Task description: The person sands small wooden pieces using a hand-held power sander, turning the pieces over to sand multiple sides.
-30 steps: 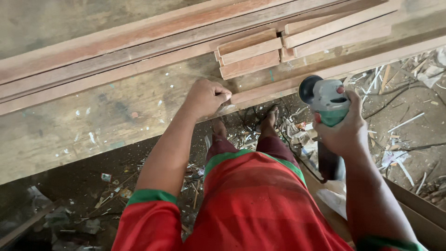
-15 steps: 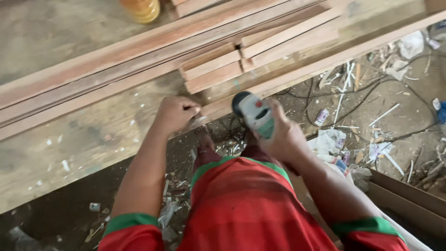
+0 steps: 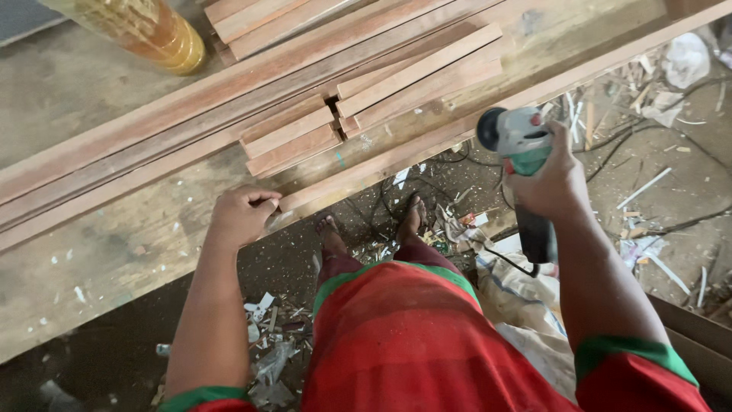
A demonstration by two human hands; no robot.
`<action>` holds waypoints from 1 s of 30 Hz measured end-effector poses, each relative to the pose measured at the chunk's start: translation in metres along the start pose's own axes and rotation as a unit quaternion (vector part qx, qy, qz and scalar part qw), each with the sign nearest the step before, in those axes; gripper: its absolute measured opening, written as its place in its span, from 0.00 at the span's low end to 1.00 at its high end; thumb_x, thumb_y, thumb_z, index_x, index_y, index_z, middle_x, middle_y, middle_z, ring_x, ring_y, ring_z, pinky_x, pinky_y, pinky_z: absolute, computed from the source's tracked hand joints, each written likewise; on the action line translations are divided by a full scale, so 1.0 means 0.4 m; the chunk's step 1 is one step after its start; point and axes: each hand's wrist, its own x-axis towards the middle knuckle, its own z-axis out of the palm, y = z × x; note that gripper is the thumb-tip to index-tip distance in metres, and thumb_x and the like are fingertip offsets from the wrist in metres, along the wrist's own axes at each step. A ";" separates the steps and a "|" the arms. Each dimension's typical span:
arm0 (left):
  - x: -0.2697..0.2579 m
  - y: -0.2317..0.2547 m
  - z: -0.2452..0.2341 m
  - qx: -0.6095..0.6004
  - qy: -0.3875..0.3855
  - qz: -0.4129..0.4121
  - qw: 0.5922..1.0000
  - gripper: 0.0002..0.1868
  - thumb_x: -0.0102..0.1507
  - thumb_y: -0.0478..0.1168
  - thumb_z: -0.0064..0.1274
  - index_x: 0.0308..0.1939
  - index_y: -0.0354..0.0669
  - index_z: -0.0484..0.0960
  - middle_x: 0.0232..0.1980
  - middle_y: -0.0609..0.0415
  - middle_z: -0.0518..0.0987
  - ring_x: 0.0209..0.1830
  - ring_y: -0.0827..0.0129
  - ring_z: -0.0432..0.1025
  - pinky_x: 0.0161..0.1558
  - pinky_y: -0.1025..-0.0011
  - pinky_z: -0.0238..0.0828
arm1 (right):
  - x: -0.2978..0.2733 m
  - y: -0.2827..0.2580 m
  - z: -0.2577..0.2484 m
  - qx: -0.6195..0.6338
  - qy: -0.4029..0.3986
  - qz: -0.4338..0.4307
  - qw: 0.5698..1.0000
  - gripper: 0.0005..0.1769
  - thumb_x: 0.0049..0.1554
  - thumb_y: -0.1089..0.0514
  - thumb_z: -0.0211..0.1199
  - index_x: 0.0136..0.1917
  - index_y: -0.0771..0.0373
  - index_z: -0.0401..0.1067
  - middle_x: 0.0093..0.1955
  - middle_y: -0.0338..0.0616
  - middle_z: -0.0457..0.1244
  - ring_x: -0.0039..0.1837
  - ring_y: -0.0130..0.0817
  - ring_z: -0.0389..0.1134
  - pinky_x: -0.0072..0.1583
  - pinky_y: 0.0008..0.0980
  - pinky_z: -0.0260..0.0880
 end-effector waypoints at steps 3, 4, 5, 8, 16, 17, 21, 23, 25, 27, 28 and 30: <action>-0.054 0.053 -0.012 -0.033 0.026 -0.008 0.999 0.12 0.57 0.48 0.59 0.43 0.60 0.91 0.46 0.56 0.86 0.52 0.54 0.78 0.57 0.57 0.76 | -0.025 -0.033 -0.006 0.009 -0.016 0.028 0.999 0.52 0.43 0.48 0.73 0.75 0.37 0.50 0.59 0.65 0.66 0.63 0.66 0.67 0.66 0.59 0.65; -0.054 0.054 -0.003 -0.048 0.036 -0.008 0.998 0.11 0.57 0.48 0.59 0.43 0.62 0.91 0.46 0.57 0.86 0.52 0.56 0.78 0.56 0.58 0.76 | -0.055 -0.077 -0.018 0.041 -0.034 0.006 0.999 0.49 0.44 0.50 0.72 0.75 0.40 0.52 0.60 0.67 0.65 0.64 0.69 0.66 0.66 0.61 0.64; -0.054 0.055 0.005 -0.063 0.045 -0.008 0.997 0.11 0.57 0.48 0.59 0.42 0.65 0.91 0.46 0.59 0.86 0.52 0.57 0.78 0.56 0.59 0.76 | -0.087 -0.122 -0.031 0.073 -0.051 -0.015 0.996 0.47 0.45 0.52 0.71 0.74 0.44 0.54 0.61 0.70 0.65 0.64 0.71 0.65 0.66 0.63 0.64; -0.005 -0.015 0.076 -0.096 0.089 0.006 0.991 0.13 0.58 0.45 0.58 0.46 0.60 0.90 0.45 0.59 0.86 0.47 0.63 0.80 0.53 0.62 0.77 | -0.155 -0.224 -0.005 0.026 -0.132 -0.014 0.991 0.48 0.46 0.51 0.72 0.75 0.38 0.51 0.56 0.67 0.67 0.61 0.70 0.69 0.65 0.60 0.67; -0.004 0.040 0.198 -0.084 0.222 0.129 0.963 0.19 0.63 0.58 0.64 0.51 0.53 0.89 0.51 0.46 0.80 0.55 0.50 0.75 0.61 0.57 0.70 | -0.173 -0.224 0.080 0.007 -0.194 -0.093 0.976 0.51 0.47 0.53 0.67 0.77 0.39 0.45 0.55 0.62 0.68 0.58 0.67 0.71 0.61 0.61 0.70; 0.001 0.030 0.215 -0.101 0.299 0.211 0.925 0.11 0.63 0.47 0.70 0.44 0.48 0.92 0.41 0.47 0.84 0.47 0.54 0.79 0.55 0.60 0.73 | -0.161 -0.205 0.078 -0.011 -0.187 -0.097 0.977 0.52 0.47 0.53 0.66 0.78 0.38 0.43 0.54 0.61 0.68 0.57 0.65 0.71 0.61 0.59 0.71; 0.029 -0.007 0.236 0.003 0.317 0.243 0.917 0.15 0.66 0.53 0.68 0.42 0.46 0.90 0.40 0.51 0.84 0.46 0.56 0.79 0.57 0.60 0.73 | -0.061 -0.089 -0.025 0.023 -0.163 -0.060 0.985 0.51 0.46 0.51 0.68 0.77 0.41 0.46 0.54 0.68 0.68 0.58 0.71 0.70 0.63 0.62 0.69; 0.026 -0.009 0.249 0.085 0.338 0.211 0.913 0.13 0.67 0.60 0.64 0.40 0.60 0.90 0.38 0.63 0.85 0.43 0.65 0.80 0.56 0.65 0.71 | 0.016 0.001 -0.062 0.006 -0.116 -0.048 0.992 0.50 0.46 0.49 0.68 0.77 0.38 0.47 0.52 0.66 0.68 0.57 0.71 0.71 0.62 0.62 0.69; 0.004 0.014 0.253 0.064 0.320 0.165 0.931 0.09 0.67 0.52 0.64 0.40 0.56 0.90 0.42 0.59 0.86 0.47 0.62 0.79 0.59 0.58 0.69 | 0.086 0.054 -0.147 0.033 -0.117 -0.039 0.992 0.46 0.49 0.54 0.67 0.76 0.42 0.51 0.50 0.59 0.70 0.50 0.56 0.73 0.50 0.49 0.73; 0.004 0.026 0.260 0.042 0.300 0.117 0.946 0.05 0.66 0.44 0.65 0.40 0.51 0.91 0.45 0.55 0.87 0.51 0.60 0.79 0.62 0.50 0.67 | 0.163 0.124 -0.217 0.059 -0.122 -0.028 0.990 0.43 0.51 0.59 0.67 0.76 0.45 0.54 0.49 0.51 0.71 0.43 0.42 0.74 0.39 0.36 0.77; 0.007 0.018 0.267 0.038 0.330 0.154 0.931 0.07 0.65 0.41 0.68 0.42 0.42 0.90 0.45 0.48 0.86 0.47 0.55 0.80 0.53 0.53 0.73 | 0.199 0.166 -0.240 0.056 -0.113 -0.009 0.992 0.42 0.51 0.56 0.67 0.75 0.44 0.54 0.50 0.54 0.71 0.44 0.47 0.74 0.41 0.41 0.76; -0.011 0.061 0.265 0.037 0.360 0.187 0.913 0.10 0.64 0.38 0.71 0.44 0.34 0.90 0.45 0.40 0.86 0.43 0.50 0.80 0.44 0.56 0.80 | 0.263 0.241 -0.281 0.054 -0.108 0.008 0.993 0.41 0.51 0.53 0.68 0.74 0.43 0.54 0.52 0.56 0.70 0.46 0.52 0.73 0.43 0.46 0.75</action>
